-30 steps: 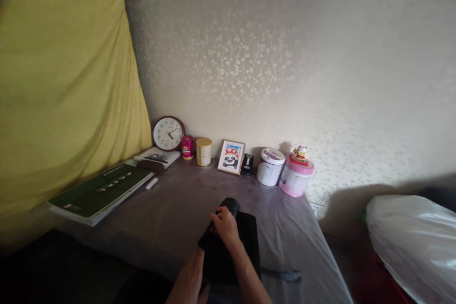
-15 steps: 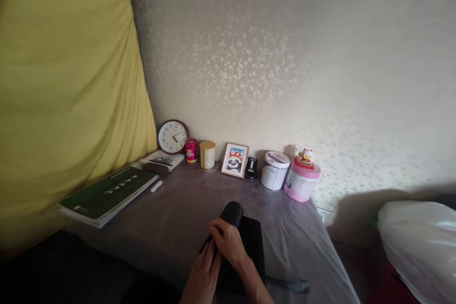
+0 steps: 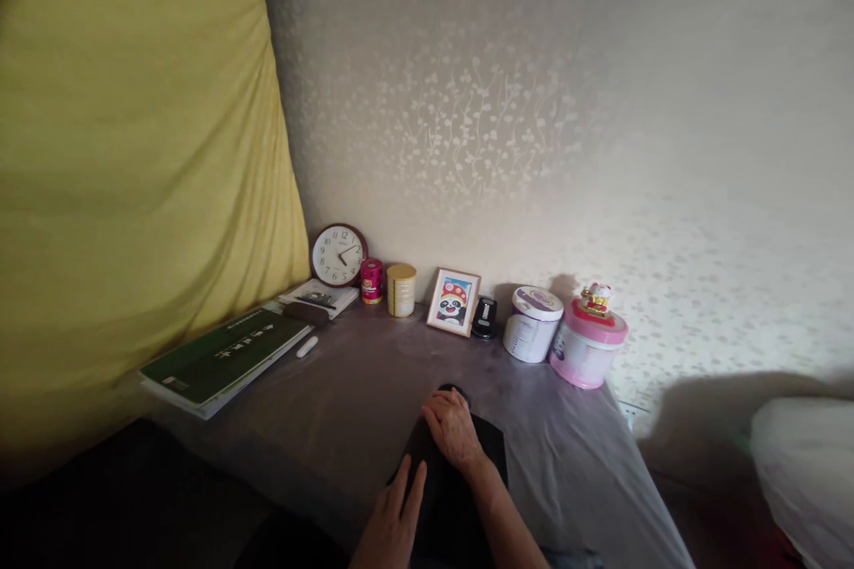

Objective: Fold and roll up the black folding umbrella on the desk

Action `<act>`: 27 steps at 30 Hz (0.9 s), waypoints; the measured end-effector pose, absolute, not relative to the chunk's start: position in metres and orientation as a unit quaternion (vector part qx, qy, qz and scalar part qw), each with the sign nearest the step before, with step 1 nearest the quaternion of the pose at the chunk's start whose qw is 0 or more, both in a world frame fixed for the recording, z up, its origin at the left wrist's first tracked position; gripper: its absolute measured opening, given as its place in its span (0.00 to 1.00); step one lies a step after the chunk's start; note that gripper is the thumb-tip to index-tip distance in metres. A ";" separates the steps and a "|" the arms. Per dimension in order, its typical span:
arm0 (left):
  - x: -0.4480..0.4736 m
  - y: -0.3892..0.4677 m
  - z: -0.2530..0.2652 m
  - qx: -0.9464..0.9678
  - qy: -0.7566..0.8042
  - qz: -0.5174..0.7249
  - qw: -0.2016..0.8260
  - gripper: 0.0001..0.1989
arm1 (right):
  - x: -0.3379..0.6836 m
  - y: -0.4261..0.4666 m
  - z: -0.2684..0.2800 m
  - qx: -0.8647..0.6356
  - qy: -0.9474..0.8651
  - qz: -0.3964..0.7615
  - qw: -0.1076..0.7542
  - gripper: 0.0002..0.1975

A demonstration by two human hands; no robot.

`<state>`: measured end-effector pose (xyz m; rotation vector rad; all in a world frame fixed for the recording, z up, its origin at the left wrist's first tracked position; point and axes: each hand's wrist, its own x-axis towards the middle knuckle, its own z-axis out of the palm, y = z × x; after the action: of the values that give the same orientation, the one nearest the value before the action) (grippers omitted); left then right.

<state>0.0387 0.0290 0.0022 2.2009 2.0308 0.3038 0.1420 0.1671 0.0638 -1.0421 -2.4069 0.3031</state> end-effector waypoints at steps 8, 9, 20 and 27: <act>0.039 0.023 0.016 0.707 0.693 0.136 0.037 0.38 | 0.149 0.196 0.066 -0.485 -0.812 0.138 0.296 0.14; 0.040 0.022 0.016 0.706 0.694 0.138 0.031 0.38 | 0.153 0.196 0.066 -0.509 -0.793 0.137 0.306 0.15; 0.044 0.019 0.014 0.698 0.693 0.170 0.065 0.38 | 0.246 0.139 0.052 -0.658 -0.651 0.128 0.356 0.16; 0.044 0.020 0.007 0.714 0.680 0.164 0.030 0.38 | 0.238 0.109 0.044 -0.687 -0.616 0.193 0.335 0.22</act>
<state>0.0440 0.0200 0.0072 2.1995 2.0968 0.5060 0.2379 0.1087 0.0440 -1.7912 -1.6057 0.5035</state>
